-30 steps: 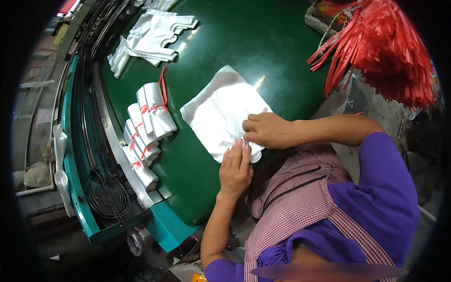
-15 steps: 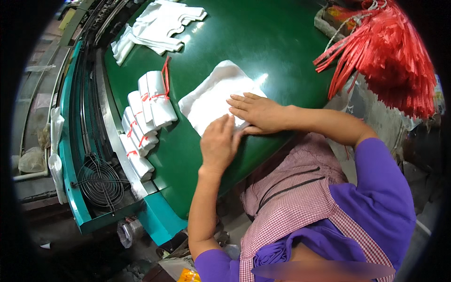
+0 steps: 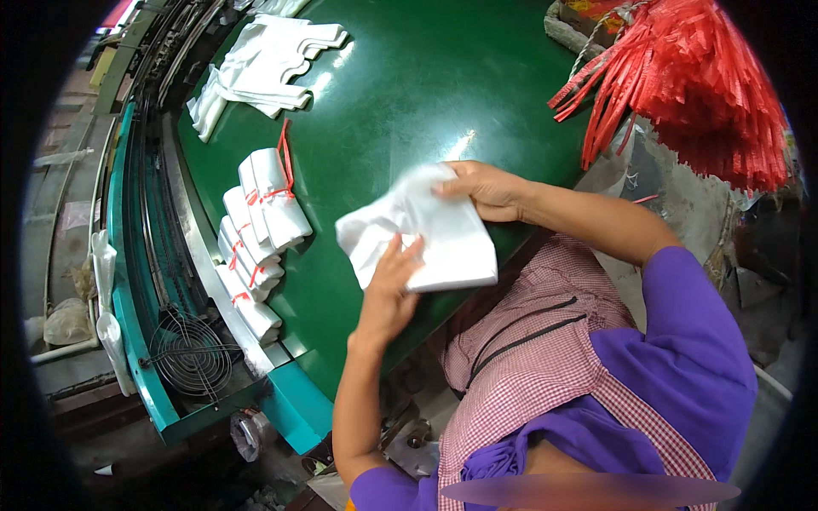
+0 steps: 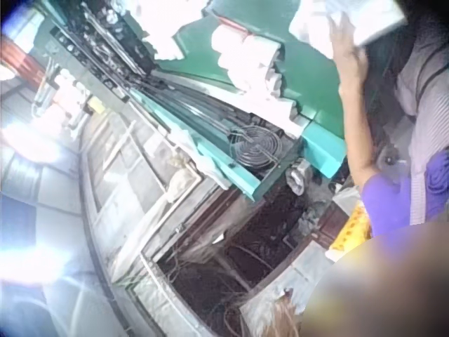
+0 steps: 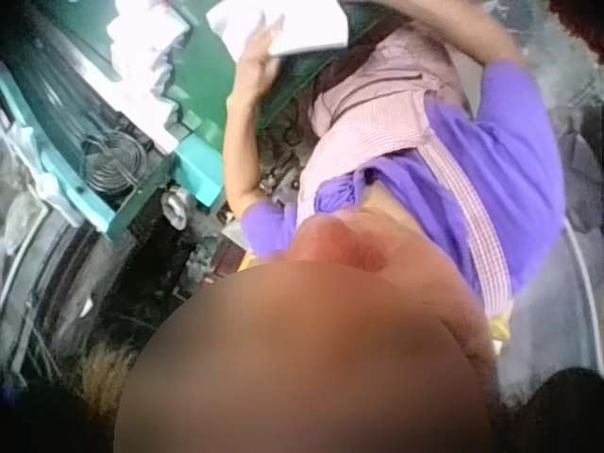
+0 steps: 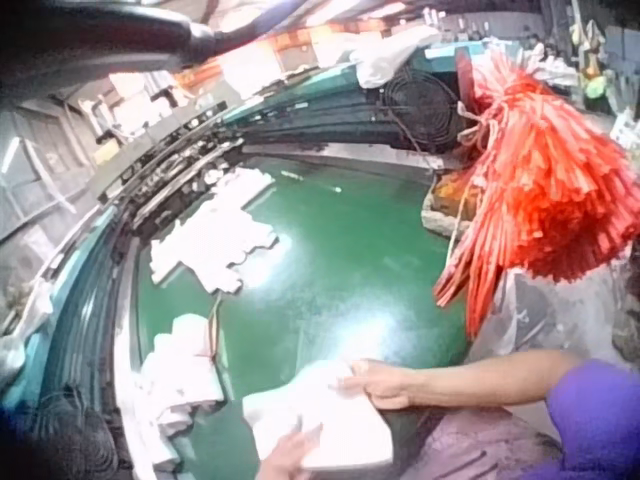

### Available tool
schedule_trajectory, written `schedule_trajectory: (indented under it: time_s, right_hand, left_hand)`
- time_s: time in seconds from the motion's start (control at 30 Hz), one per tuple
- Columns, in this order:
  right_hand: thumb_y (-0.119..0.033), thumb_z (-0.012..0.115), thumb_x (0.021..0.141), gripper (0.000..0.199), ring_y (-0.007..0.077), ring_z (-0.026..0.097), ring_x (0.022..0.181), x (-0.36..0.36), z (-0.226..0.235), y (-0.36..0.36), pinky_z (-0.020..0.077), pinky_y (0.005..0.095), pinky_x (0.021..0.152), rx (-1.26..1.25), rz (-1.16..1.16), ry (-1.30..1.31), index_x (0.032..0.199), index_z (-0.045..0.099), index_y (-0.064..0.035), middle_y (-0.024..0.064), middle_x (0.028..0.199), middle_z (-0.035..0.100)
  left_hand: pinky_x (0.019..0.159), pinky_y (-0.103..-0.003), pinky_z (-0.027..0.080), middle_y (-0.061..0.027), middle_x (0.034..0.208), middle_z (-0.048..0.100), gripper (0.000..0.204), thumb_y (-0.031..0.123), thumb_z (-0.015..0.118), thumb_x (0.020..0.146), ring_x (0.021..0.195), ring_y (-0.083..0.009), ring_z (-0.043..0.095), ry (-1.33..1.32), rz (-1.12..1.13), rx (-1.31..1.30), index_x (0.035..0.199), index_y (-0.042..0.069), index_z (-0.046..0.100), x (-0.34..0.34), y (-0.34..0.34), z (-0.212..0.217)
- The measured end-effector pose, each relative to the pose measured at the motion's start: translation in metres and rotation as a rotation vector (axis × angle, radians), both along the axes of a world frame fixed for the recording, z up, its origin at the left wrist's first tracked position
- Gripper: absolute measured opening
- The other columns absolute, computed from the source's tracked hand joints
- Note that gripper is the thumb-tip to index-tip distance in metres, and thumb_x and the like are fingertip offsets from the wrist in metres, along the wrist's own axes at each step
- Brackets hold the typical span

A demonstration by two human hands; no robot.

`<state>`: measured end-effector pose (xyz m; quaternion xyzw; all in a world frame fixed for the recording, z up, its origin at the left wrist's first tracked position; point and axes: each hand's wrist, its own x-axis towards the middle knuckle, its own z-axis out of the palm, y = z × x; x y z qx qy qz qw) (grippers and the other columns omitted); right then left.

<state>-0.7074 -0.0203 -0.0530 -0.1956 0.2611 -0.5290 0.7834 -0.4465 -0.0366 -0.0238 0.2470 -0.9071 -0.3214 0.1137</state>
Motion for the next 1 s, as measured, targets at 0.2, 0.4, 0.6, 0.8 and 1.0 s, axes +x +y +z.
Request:
schedule_trajectory:
  time_s: [0.2, 0.4, 0.6, 0.8, 1.0]
  right_hand:
    - [0.006, 0.053, 0.079, 0.047, 0.0338, 0.050, 0.124, -0.004, -0.006, 0.017, 0.0419, 0.0400, 0.103, -1.272, 0.190, 1.165, 0.122, 0.063, -0.0107, 0.0163, 0.134, 0.053]
    - [-0.009, 0.047, 0.089, 0.039, 0.0320, 0.045, 0.130, -0.031, 0.001, -0.022, 0.0353, 0.0451, 0.110, -1.699, 0.315, 1.546, 0.127, 0.053, -0.0011, 0.0172, 0.139, 0.048]
    - [-0.009, 0.053, 0.086, 0.043, 0.0394, 0.049, 0.122, -0.031, 0.018, 0.007, 0.0388, 0.0459, 0.105, -1.201, 0.468, 1.307, 0.127, 0.052, 0.0032, 0.0246, 0.131, 0.052]
    - [-0.037, 0.065, 0.083, 0.049, 0.0393, 0.057, 0.107, -0.001, 0.021, 0.060, 0.0483, 0.0427, 0.086, -1.312, 0.002, 1.765, 0.106, 0.060, 0.0059, 0.0247, 0.109, 0.062]
    - [-0.031, 0.062, 0.087, 0.030, 0.0370, 0.063, 0.080, 0.000, 0.017, 0.009, 0.0491, 0.0458, 0.071, -0.711, -0.101, 1.472, 0.096, 0.064, -0.0027, 0.0173, 0.081, 0.064]
  left_hand:
    - [0.096, -0.052, 0.034, -0.0103, 0.108, 0.060, 0.032, 0.008, 0.073, 0.067, 0.108, -0.0324, 0.053, -0.065, -0.004, -0.223, 0.098, 0.010, 0.068, 0.001, -0.006, 0.010]
    - [0.093, -0.045, 0.039, -0.0067, 0.110, 0.062, 0.032, 0.004, 0.068, 0.062, 0.107, -0.0288, 0.056, -0.152, -0.046, -0.651, 0.094, 0.012, 0.067, -0.046, -0.034, 0.061]
    - [0.101, -0.059, 0.033, -0.0120, 0.132, 0.056, 0.032, 0.006, 0.070, 0.071, 0.122, -0.0369, 0.051, -0.278, 0.008, -0.289, 0.103, 0.008, 0.065, -0.024, -0.017, 0.017]
    - [0.098, -0.056, 0.038, -0.0160, 0.126, 0.059, 0.046, 0.011, 0.070, 0.075, 0.117, -0.0377, 0.055, -0.290, -0.020, -0.453, 0.119, 0.010, 0.058, -0.021, 0.027, 0.020]
    - [0.076, -0.039, 0.048, -0.0195, 0.092, 0.061, 0.017, 0.012, 0.060, 0.089, 0.085, -0.0308, 0.061, -0.288, 0.340, -0.239, 0.100, 0.000, 0.063, -0.013, -0.024, 0.019]
